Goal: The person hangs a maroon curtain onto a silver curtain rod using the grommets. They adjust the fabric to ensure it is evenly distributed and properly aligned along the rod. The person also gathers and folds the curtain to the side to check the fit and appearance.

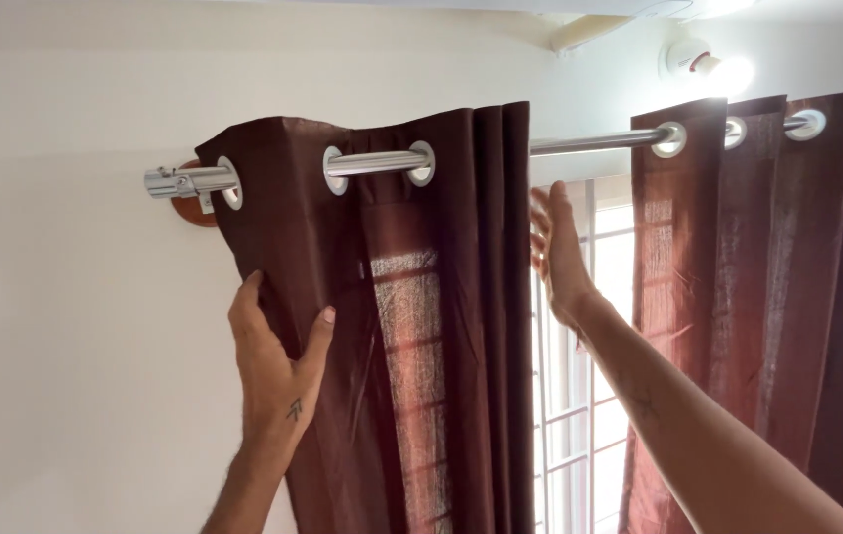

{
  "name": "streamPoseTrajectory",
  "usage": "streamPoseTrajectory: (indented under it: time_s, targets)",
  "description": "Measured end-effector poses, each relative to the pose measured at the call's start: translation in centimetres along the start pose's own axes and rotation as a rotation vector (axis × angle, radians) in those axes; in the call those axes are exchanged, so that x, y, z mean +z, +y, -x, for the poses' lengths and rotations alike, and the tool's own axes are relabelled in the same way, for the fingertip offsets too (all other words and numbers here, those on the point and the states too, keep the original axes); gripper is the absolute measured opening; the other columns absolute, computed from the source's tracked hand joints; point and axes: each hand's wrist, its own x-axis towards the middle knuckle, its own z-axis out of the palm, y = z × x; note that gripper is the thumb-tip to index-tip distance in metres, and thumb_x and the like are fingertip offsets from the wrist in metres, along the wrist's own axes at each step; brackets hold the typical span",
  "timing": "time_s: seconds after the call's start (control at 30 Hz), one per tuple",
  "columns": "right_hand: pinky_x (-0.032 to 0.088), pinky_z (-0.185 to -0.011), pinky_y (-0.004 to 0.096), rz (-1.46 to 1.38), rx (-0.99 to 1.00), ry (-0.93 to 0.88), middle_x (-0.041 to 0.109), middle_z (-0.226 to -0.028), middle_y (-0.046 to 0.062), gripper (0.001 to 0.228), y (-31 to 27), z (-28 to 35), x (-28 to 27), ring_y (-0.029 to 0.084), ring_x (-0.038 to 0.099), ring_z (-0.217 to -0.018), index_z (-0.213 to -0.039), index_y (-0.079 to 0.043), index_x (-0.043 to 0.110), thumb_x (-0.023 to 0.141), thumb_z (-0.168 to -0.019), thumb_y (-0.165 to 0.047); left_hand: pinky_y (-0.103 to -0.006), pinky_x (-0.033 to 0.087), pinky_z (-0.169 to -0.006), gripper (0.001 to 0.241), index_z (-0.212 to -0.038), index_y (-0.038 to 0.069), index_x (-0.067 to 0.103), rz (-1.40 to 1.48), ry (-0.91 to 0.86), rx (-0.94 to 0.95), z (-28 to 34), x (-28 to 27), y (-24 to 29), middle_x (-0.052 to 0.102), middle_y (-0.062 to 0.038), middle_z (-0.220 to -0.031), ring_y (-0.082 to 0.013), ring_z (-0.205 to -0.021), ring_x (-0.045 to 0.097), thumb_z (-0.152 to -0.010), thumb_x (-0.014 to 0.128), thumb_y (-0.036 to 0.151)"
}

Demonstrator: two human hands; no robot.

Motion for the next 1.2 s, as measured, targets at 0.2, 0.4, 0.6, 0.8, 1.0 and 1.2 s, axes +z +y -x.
streamPoseTrajectory:
  time_s: [0.2,0.4,0.6,0.8,1.0,1.2]
  targets:
    - [0.011,-0.121,0.067,0.096,0.062,-0.117,0.001,-0.172,0.017,0.116,-0.6,1.1,4.5,0.037,0.004,-0.158,-0.164,-0.017,-0.008,0.018,-0.078,-0.089,-0.057,0.033,-0.121,0.08,-0.157,-0.005,0.024,0.036,-0.047,0.008,0.2,-0.5,-0.3,0.027,-0.029,-0.161,-0.0446,-0.151,0.031,-0.101,0.063,0.037]
    - [0.006,-0.125,0.06,0.234,0.021,0.027,-0.002,-0.174,0.015,0.113,0.3,1.5,8.1,0.032,-0.003,-0.16,-0.164,-0.011,-0.004,0.019,-0.082,-0.087,-0.0566,0.036,-0.12,0.076,-0.156,-0.001,0.028,0.05,-0.08,-0.03,0.1,-2.1,0.2,0.028,-0.025,-0.161,-0.0428,-0.15,0.034,-0.1,0.061,0.038]
    - [0.014,-0.126,0.06,0.195,-0.022,0.065,0.01,-0.173,0.018,0.114,0.3,2.2,11.7,0.034,0.007,-0.161,-0.164,-0.008,0.006,0.02,-0.083,-0.087,-0.0563,0.035,-0.12,0.078,-0.156,0.0,0.03,0.105,-0.119,-0.065,-0.2,-3.4,0.0,0.025,-0.024,-0.164,-0.0418,-0.152,0.031,-0.099,0.06,0.044]
    - [0.011,-0.123,0.063,0.143,-0.031,-0.133,0.016,-0.172,0.017,0.112,-0.4,2.6,14.1,0.036,0.012,-0.159,-0.165,-0.013,0.01,0.014,-0.081,-0.087,-0.0571,0.031,-0.121,0.082,-0.158,0.0,0.027,0.155,-0.154,-0.061,-0.7,-4.0,-1.0,0.024,-0.025,-0.166,-0.0424,-0.154,0.027,-0.101,0.053,0.053]
    - [0.031,-0.122,0.062,0.034,-0.082,-0.11,0.029,-0.167,0.019,0.107,-1.0,3.0,17.0,0.038,0.026,-0.156,-0.165,-0.017,0.013,0.012,-0.084,-0.086,-0.0571,0.032,-0.12,0.088,-0.159,0.001,0.023,0.214,-0.203,-0.122,-0.8,-4.7,0.1,0.027,-0.025,-0.165,-0.0426,-0.151,0.031,-0.098,0.052,0.057]
    - [0.028,-0.122,0.065,0.014,0.055,-0.107,0.032,-0.152,0.037,0.103,0.6,2.7,18.7,0.051,0.027,-0.143,-0.161,-0.01,0.029,0.012,-0.092,-0.085,-0.0542,0.045,-0.113,0.087,-0.157,-0.001,0.022,0.297,-0.202,-0.101,-0.6,-4.2,1.7,0.036,-0.027,-0.156,-0.0395,-0.143,0.045,-0.098,0.051,0.055]
